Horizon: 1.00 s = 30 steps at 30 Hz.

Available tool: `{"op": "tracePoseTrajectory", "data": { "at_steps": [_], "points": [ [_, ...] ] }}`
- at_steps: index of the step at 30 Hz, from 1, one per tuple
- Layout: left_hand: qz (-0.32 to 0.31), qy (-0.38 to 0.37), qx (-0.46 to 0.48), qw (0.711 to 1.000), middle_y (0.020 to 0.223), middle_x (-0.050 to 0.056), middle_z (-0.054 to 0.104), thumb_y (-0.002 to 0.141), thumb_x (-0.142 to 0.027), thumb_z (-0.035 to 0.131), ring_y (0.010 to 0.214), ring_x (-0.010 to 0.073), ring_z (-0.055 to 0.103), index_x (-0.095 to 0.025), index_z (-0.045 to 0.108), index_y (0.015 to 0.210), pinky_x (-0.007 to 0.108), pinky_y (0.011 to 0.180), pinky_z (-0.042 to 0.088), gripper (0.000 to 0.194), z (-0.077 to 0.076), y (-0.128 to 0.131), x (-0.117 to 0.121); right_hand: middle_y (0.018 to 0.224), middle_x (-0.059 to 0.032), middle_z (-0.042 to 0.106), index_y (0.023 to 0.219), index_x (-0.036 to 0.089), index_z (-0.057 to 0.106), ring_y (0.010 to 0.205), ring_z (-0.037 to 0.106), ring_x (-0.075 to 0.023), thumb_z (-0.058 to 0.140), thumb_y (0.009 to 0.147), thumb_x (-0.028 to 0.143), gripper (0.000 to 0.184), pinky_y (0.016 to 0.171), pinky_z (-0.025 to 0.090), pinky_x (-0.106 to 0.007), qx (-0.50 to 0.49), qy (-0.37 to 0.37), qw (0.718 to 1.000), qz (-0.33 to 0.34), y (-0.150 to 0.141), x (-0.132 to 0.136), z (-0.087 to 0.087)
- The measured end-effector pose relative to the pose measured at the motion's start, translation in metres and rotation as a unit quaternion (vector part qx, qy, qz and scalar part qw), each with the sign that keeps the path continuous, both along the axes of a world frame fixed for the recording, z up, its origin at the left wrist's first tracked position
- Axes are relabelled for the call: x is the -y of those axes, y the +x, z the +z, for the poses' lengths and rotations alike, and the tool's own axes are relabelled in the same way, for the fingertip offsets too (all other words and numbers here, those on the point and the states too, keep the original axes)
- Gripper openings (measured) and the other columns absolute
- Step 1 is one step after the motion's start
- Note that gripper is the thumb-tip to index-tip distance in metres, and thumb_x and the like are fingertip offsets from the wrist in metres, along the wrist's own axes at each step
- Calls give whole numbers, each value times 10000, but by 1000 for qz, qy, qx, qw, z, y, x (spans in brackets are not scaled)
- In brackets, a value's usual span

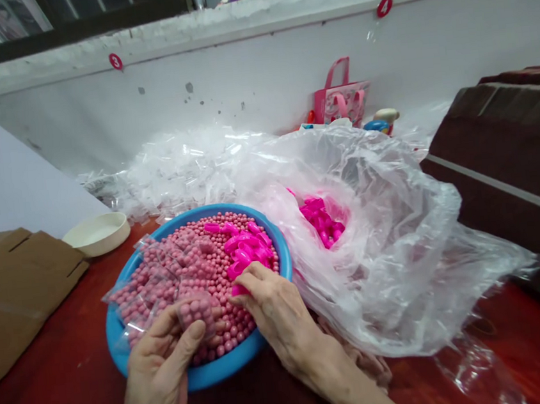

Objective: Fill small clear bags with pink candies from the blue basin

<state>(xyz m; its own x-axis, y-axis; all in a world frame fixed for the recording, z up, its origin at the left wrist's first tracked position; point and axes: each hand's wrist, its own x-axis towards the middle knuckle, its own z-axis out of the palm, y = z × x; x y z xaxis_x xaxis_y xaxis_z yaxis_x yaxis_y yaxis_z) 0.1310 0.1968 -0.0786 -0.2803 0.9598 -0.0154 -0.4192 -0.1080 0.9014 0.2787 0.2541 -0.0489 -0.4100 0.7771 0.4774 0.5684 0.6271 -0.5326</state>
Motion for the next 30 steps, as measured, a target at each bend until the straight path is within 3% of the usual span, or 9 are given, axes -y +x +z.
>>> {"op": "tracePoseTrajectory", "data": {
  "at_steps": [2,8,12,16,21,23,27,30],
  "points": [
    [-4,-1,-31,1000,774,18,706,682,-294,761,674,136,657,-170,683,883,190,623,565,249,-1,0,-1,795,-30,633,808,184,638,719,588,-157,524,886,247,152,647,461,-275,-91,-15,996,5,-1,-7,1],
    [20,-14,-73,997,799,29,719,667,-318,759,710,159,679,-164,677,894,189,641,563,286,4,4,2,808,-27,676,827,188,685,785,612,-188,650,786,405,224,734,463,-319,-289,-88,951,-70,-15,-19,2],
    [34,-20,-58,998,765,-2,706,673,-321,750,686,139,661,-177,680,865,171,609,544,250,12,10,4,774,-28,679,818,176,687,761,609,-169,629,790,453,284,724,461,-300,-342,-189,920,6,-24,-16,15],
    [34,-17,-56,998,763,-7,708,674,-297,754,679,135,647,-179,690,869,174,613,534,237,13,12,5,705,4,654,756,171,668,673,566,-107,667,772,427,256,683,440,-239,-385,-287,873,86,-29,-13,25],
    [30,-18,-63,997,792,-8,714,688,-315,744,775,141,653,-185,693,914,162,704,512,266,11,10,5,651,25,638,711,179,660,598,555,-92,792,630,388,260,587,437,-216,-409,-356,834,102,-31,-11,24],
    [21,-14,-76,997,768,-20,696,700,-323,733,760,131,639,-195,694,913,152,688,501,252,10,9,5,627,42,624,693,189,676,564,529,-73,812,604,359,235,539,416,-190,-400,-338,846,99,-30,-8,21],
    [13,-14,-105,994,775,-15,679,724,-346,708,711,137,617,-209,698,942,188,647,496,258,9,8,6,707,31,657,785,227,731,671,570,-90,719,749,271,58,640,450,-205,-325,-211,917,93,-24,-1,17],
    [19,-11,-108,994,799,-12,687,730,-332,702,691,139,619,-223,706,937,206,641,491,235,8,8,7,790,12,667,902,252,734,752,594,-111,654,814,208,127,696,472,-228,-273,-121,949,99,-19,6,16]
  ]
}}
